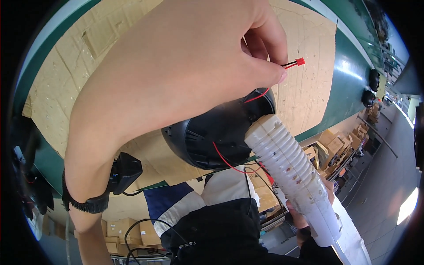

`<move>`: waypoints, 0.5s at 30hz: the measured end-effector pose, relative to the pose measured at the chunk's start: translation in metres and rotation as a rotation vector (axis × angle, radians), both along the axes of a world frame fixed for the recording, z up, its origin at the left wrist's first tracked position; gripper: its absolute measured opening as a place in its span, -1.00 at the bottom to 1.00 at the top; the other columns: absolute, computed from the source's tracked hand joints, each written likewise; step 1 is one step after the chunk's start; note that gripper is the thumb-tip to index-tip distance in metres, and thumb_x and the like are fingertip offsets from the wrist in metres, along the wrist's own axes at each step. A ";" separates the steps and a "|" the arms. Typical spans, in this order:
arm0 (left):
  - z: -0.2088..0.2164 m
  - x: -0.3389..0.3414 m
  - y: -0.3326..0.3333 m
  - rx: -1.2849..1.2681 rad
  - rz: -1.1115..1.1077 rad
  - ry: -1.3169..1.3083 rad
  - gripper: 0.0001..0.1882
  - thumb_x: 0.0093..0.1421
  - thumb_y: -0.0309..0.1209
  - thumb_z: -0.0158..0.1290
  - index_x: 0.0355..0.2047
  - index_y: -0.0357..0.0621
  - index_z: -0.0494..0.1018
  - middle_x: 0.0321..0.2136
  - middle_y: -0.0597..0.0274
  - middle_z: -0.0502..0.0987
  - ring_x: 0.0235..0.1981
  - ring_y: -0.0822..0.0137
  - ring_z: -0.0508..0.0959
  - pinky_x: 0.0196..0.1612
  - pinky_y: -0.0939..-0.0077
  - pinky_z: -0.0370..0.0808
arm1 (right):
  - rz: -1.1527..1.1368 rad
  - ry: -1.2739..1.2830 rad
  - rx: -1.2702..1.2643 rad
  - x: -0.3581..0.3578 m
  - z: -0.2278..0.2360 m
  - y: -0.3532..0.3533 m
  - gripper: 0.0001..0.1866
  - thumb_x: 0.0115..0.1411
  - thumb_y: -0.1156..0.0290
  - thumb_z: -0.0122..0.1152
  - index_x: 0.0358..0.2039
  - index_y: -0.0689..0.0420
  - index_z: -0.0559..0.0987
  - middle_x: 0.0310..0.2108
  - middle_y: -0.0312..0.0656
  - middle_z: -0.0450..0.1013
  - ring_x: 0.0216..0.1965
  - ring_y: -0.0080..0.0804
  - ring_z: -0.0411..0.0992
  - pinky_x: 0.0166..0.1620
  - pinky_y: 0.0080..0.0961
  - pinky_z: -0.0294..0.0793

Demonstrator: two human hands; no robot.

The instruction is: Apply hot glue to secure internal wires inside a plastic dome housing for assembly.

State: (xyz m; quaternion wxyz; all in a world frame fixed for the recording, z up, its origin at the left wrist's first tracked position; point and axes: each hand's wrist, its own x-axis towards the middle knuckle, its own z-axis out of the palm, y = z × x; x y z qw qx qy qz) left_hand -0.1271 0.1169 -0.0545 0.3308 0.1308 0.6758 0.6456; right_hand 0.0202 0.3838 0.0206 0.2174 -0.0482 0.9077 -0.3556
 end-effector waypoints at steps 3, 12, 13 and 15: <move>0.004 0.003 0.001 -0.004 0.013 0.016 -0.83 0.27 -0.44 0.18 -0.30 -0.33 0.65 -0.60 0.18 0.60 -0.64 0.46 0.41 -0.49 0.60 0.35 | 0.000 -0.001 0.005 -0.001 0.003 0.000 -0.72 -0.03 0.39 0.48 -0.35 0.22 0.59 -0.35 -0.05 0.61 -0.28 -0.18 0.65 -0.23 -0.33 0.65; 0.000 0.007 0.002 -0.034 0.050 0.039 -0.86 0.25 -0.46 0.19 -0.30 -0.32 0.65 -0.59 0.20 0.59 -0.62 0.49 0.43 -0.49 0.62 0.35 | -0.002 -0.032 0.001 -0.001 0.002 0.001 -0.72 -0.03 0.38 0.48 -0.35 0.22 0.59 -0.36 -0.05 0.61 -0.29 -0.18 0.65 -0.24 -0.34 0.65; 0.000 0.007 0.003 -0.038 0.054 0.042 -0.86 0.24 -0.46 0.20 -0.30 -0.32 0.65 -0.58 0.21 0.59 -0.62 0.49 0.43 -0.49 0.63 0.35 | -0.002 -0.035 0.000 -0.001 0.001 0.001 -0.72 -0.03 0.38 0.48 -0.35 0.22 0.59 -0.36 -0.05 0.61 -0.29 -0.18 0.65 -0.24 -0.34 0.65; -0.001 0.004 0.009 -0.042 0.061 0.047 -0.86 0.24 -0.47 0.20 -0.30 -0.32 0.65 -0.58 0.21 0.59 -0.61 0.49 0.43 -0.49 0.63 0.35 | -0.004 -0.042 0.002 -0.001 0.000 0.002 -0.72 -0.03 0.38 0.48 -0.35 0.22 0.59 -0.36 -0.05 0.61 -0.29 -0.18 0.65 -0.24 -0.34 0.64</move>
